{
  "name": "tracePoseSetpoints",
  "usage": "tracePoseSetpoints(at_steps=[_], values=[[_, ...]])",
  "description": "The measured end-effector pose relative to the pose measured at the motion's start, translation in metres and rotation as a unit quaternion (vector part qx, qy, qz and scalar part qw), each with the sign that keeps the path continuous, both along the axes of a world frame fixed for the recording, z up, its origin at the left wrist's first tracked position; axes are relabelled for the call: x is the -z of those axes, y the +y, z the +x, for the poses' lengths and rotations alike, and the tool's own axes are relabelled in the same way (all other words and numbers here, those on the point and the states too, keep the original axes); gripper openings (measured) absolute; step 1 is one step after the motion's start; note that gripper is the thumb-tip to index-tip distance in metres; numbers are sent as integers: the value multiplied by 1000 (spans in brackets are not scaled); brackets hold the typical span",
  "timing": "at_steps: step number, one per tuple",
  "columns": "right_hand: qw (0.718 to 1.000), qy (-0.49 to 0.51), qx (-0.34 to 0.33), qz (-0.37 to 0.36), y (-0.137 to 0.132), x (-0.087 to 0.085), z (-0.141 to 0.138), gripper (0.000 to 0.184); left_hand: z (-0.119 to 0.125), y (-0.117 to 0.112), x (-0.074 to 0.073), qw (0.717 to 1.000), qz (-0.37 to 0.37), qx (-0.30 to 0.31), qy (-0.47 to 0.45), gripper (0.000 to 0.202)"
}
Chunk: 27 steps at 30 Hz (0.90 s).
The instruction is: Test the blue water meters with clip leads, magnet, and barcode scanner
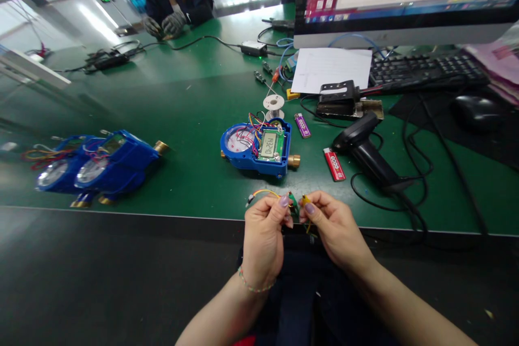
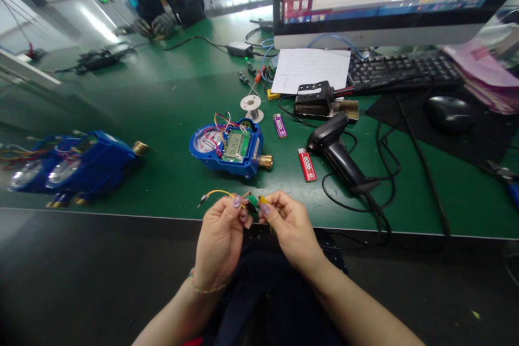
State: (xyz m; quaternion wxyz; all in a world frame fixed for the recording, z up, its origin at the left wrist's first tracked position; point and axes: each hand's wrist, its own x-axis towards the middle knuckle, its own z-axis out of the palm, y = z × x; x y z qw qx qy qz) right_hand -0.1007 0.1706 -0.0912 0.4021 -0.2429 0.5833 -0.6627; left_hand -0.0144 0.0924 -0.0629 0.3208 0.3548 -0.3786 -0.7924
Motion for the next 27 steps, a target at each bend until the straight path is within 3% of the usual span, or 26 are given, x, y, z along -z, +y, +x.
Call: tracePoseSetpoints(at_steps=[6,10,12,15,20,23,27], values=[[999,35,37,-12,-4,-11,3,19,-2,-1,1,999,50,-2,-1,27],[988,145,47,26,-3,-19,6,18,-1,-1,0,998,65,-5,16,26],[966,250,49,41,-3,-20,6,18,-1,0,0,998,62,-9,25,25],[909,412,59,2,-5,-22,4,13,0,1,1,998,47,-9,28,24],[837,542,78,-22,-2,-23,2,13,2,-1,5,1000,-10,-25,-7,23],[822,564,85,-8,2,-26,0,13,2,-5,4,998,-28,-53,-15,24],[833,545,92,-10,2,-30,-1,10,3,-5,2,997,-55,-52,-23,25]])
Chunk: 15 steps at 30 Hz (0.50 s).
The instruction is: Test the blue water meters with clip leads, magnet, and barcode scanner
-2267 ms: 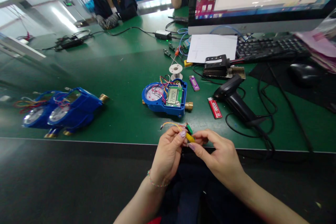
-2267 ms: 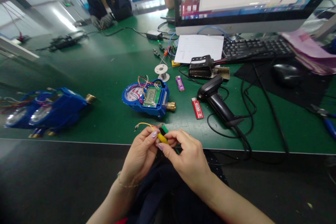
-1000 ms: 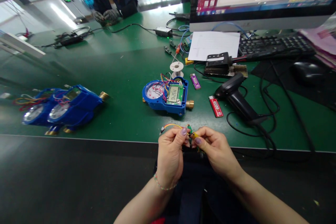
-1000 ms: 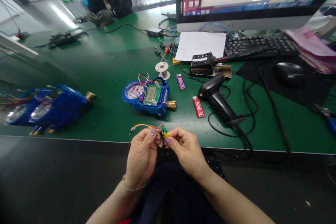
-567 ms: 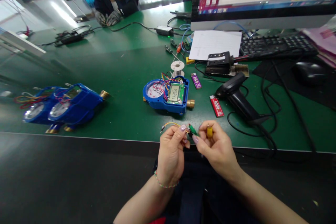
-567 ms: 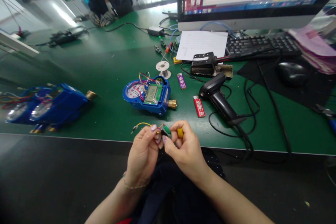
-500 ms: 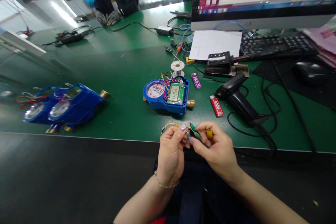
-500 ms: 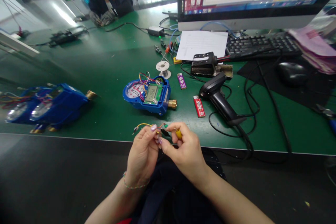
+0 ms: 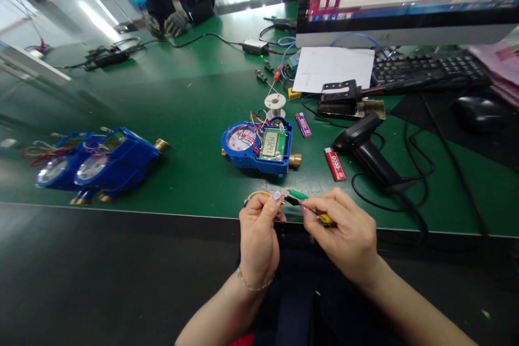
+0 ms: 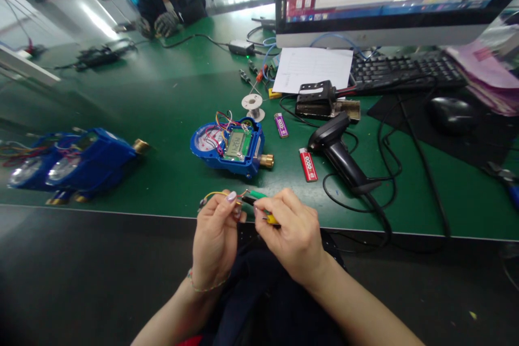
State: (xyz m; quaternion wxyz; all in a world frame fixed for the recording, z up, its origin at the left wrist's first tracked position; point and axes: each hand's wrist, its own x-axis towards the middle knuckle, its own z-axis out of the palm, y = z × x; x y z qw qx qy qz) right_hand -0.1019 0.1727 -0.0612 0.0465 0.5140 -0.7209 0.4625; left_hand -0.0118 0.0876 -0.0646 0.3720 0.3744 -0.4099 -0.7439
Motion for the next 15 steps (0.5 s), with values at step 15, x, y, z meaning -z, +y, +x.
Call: tracePoseSetpoints(at_steps=[15], values=[[997,-63,-51,15,-7,-4,4,11,1,8,1,997,-61,33,-21,27]])
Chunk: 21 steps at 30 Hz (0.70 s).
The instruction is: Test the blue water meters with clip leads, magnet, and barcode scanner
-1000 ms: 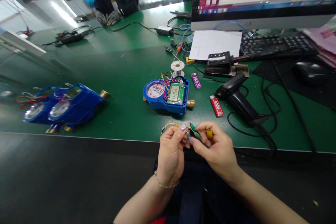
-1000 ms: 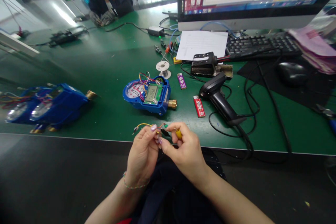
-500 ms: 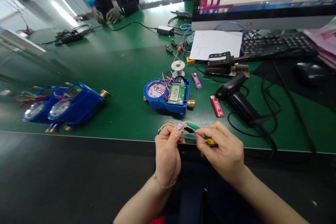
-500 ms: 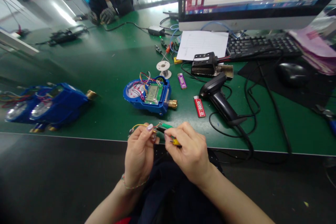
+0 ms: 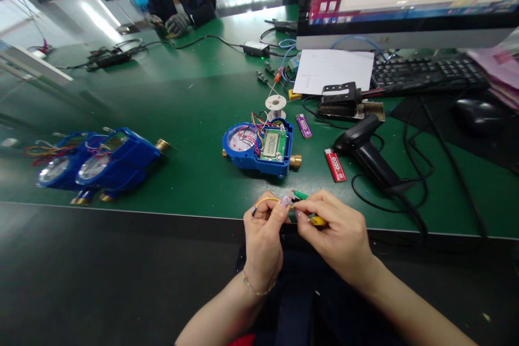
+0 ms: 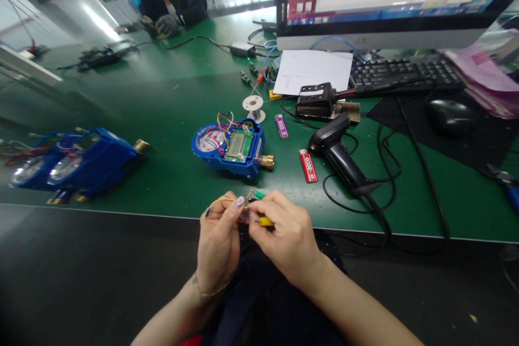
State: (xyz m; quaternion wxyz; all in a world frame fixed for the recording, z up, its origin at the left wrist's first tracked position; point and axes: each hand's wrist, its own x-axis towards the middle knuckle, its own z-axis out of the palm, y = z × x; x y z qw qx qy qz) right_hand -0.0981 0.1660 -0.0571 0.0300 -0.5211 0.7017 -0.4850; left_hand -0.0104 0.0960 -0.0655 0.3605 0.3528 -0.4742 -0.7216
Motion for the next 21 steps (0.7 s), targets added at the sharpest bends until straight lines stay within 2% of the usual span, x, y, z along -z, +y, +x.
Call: tracePoseSetpoints(at_steps=[3,6,10,13,17,21], values=[[999,-32,19,22,1,-2,-2,9,0,0,0,1000,14,1,0,26],[998,-29,48,40,4,-4,-5,8,-1,-5,0,1000,12,-27,1,28],[998,41,44,0,6,-5,-6,8,-2,-10,0,998,55,-41,14,25],[991,122,36,-31,5,-2,-3,15,-4,-10,0,995,84,-42,16,23],[980,195,27,-26,4,4,0,25,-3,-8,-1,995,95,-36,25,24],[974,225,19,-22,4,6,1,18,-4,-7,-2,993,108,-35,30,24]])
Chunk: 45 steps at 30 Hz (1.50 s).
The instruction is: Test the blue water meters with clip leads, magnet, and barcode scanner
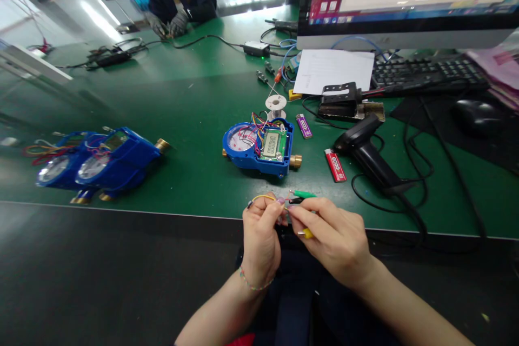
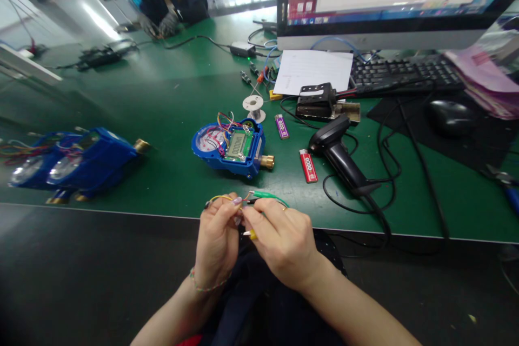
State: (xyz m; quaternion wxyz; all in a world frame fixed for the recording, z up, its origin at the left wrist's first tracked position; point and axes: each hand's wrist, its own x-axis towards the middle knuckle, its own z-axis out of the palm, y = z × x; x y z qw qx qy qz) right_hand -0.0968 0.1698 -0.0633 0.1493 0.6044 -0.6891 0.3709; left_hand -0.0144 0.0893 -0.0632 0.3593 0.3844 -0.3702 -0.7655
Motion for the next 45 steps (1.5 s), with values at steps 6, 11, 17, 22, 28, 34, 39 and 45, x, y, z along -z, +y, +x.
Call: tracePoseSetpoints(at_steps=[6,11,17,22,28,34,39,45], values=[[999,-6,40,0,0,2,3,11,0,1,0,1000,3,5,-8,24],[996,-17,85,-4,3,-3,-1,9,2,-2,1,1000,-11,-22,-14,26],[999,2,44,-6,3,-6,2,14,1,0,-3,1000,3,-17,1,27],[1000,5,0,6,1,-3,3,17,-1,-1,-2,1000,22,-1,-1,25],[993,-112,-28,27,0,-3,-3,13,13,4,-4,982,-57,166,-69,47],[960,-272,-50,51,1,-8,-13,11,42,10,-37,726,-657,148,-137,8],[927,-351,-97,88,7,-16,-18,13,33,-9,-23,589,-735,145,-304,27],[878,-442,-126,132,9,-17,-23,18,30,-9,-14,696,-654,178,-236,14]])
